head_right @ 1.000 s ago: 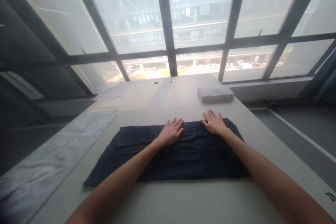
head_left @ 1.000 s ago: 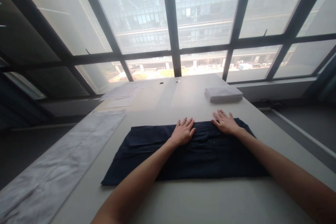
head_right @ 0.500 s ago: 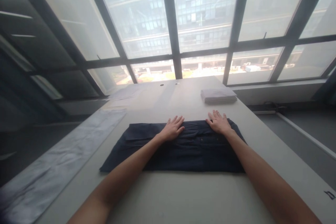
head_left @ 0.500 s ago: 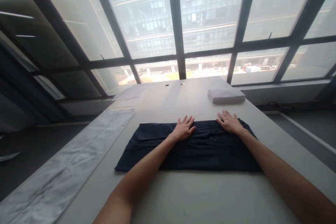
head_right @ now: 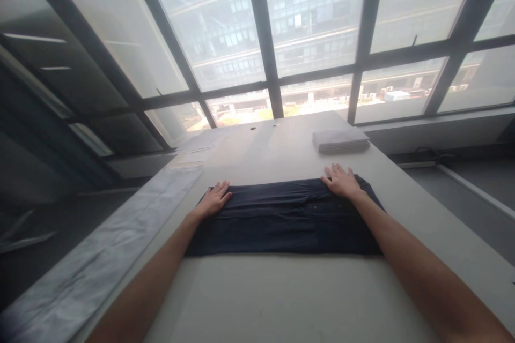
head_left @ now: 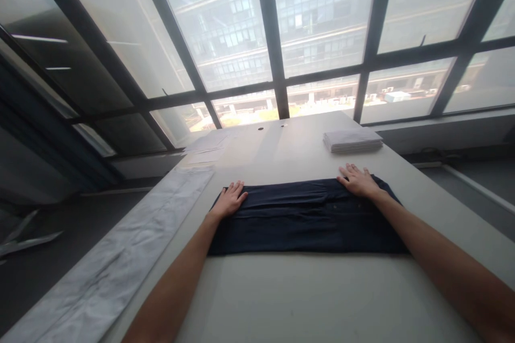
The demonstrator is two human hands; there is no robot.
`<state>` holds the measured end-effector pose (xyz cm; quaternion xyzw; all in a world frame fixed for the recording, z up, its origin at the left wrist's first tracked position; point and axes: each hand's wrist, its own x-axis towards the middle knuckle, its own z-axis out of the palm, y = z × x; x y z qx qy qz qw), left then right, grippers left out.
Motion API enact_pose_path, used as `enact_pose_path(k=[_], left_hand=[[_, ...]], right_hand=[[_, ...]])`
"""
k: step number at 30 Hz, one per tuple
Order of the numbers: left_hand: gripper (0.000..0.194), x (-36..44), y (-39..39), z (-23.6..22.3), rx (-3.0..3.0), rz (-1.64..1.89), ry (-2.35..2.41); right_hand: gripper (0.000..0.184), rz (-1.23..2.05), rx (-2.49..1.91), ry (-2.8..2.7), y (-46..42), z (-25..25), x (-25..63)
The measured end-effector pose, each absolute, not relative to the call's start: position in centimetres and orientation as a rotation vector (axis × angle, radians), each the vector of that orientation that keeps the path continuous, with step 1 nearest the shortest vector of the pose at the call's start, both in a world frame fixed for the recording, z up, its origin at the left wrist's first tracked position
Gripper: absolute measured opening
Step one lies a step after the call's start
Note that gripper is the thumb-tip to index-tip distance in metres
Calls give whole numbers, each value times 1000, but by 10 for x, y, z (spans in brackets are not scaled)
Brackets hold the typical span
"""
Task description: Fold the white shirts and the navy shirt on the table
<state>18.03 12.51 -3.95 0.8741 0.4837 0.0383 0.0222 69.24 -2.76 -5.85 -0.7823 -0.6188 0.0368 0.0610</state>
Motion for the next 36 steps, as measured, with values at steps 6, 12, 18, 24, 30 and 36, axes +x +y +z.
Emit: enact_pose_path(k=[6,12,18,24,30,36], left_hand=[[56,224,93,-17,2768,306,1467],[55,296,23,-18,2867,420,897],[54,301,12,-31,2802,255,818],[53,300,14,-30,2822,242,826],[54,300,13,-29,2825,222,831],[56,301,10,-28,2829,174,832]], right_hand=[[69,121,-2381,-1873,-29,-56,692],[67,106,-2386,-1869,-28,-57,693],[66,82,-2394,-1877,-27,-58,694],[67,96,-2400,-1862,-28,-56,694],[67,98,-2403,-1855,-27,-60,696],[67,95,-2391,-1853,-26,-62,698]])
